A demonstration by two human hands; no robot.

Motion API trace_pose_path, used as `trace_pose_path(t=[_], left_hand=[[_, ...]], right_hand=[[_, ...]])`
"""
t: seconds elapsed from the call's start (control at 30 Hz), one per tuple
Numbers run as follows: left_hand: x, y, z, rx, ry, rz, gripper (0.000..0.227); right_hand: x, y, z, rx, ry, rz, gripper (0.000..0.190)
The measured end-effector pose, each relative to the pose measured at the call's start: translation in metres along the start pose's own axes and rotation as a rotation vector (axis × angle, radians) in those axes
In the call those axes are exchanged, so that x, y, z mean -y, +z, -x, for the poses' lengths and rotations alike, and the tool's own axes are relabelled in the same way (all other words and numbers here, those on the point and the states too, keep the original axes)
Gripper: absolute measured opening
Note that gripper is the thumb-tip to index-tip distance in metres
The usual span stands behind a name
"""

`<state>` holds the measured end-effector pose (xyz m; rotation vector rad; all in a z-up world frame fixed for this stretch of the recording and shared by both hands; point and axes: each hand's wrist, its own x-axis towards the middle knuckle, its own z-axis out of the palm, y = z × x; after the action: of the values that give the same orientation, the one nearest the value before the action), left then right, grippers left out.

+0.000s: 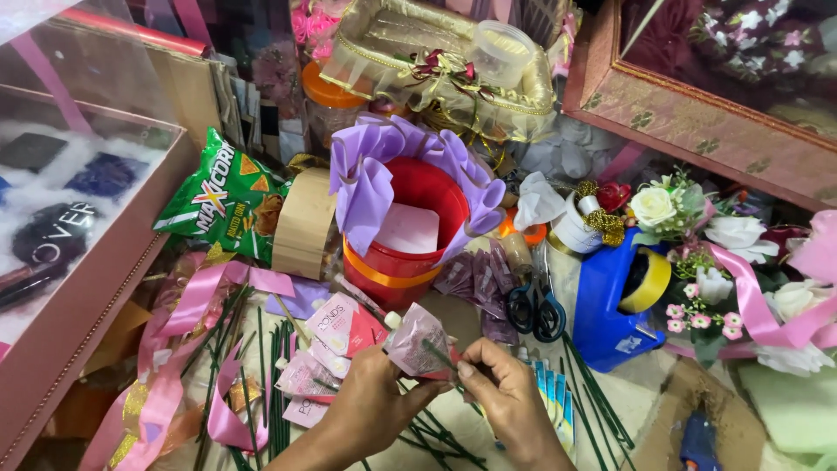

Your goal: Arranging decorative sticks with product sachets attached into a vase-like container to create a gift bouquet.

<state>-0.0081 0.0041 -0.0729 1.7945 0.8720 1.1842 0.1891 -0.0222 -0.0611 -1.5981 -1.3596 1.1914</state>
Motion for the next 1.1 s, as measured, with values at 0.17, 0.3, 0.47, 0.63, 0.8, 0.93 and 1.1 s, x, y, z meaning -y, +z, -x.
trace_pose_path(t=[0.17, 0.3, 0.47, 0.63, 0.8, 0.93, 1.1], left_hand=[[0.018, 0.0, 0.002, -0.046, 0.265, -0.096, 0.03], [0.019, -0.003, 0.0, -0.044, 0.396, -0.111, 0.039], [0.012, -0.001, -0.002, 0.066, 0.016, 0.111, 0.054], [-0.007, 0.003, -0.006, 0.035, -0.424, 0.652, 0.015], [-0.006, 0.003, -0.004, 0.06, -0.441, 0.857, 0.015], [-0.016, 0.0, -0.005, 0.025, -0.467, 0.809, 0.019], [-0.02, -0.002, -0.007, -0.007, -0.385, 0.764, 0.022]], right_hand=[[-0.002, -0.002, 0.002, 0.058, 0.017, -0.134, 0.02], [-0.002, -0.001, 0.005, 0.181, 0.108, -0.336, 0.024], [0.002, 0.005, 0.009, 0.262, 0.346, -0.487, 0.017], [0.012, 0.01, 0.012, 0.236, 0.351, -0.499, 0.019], [0.018, 0.018, 0.015, 0.202, 0.199, -0.426, 0.042], [0.011, 0.017, 0.013, 0.217, 0.022, -0.325, 0.044], [0.002, 0.02, 0.011, 0.205, -0.127, -0.278, 0.037]])
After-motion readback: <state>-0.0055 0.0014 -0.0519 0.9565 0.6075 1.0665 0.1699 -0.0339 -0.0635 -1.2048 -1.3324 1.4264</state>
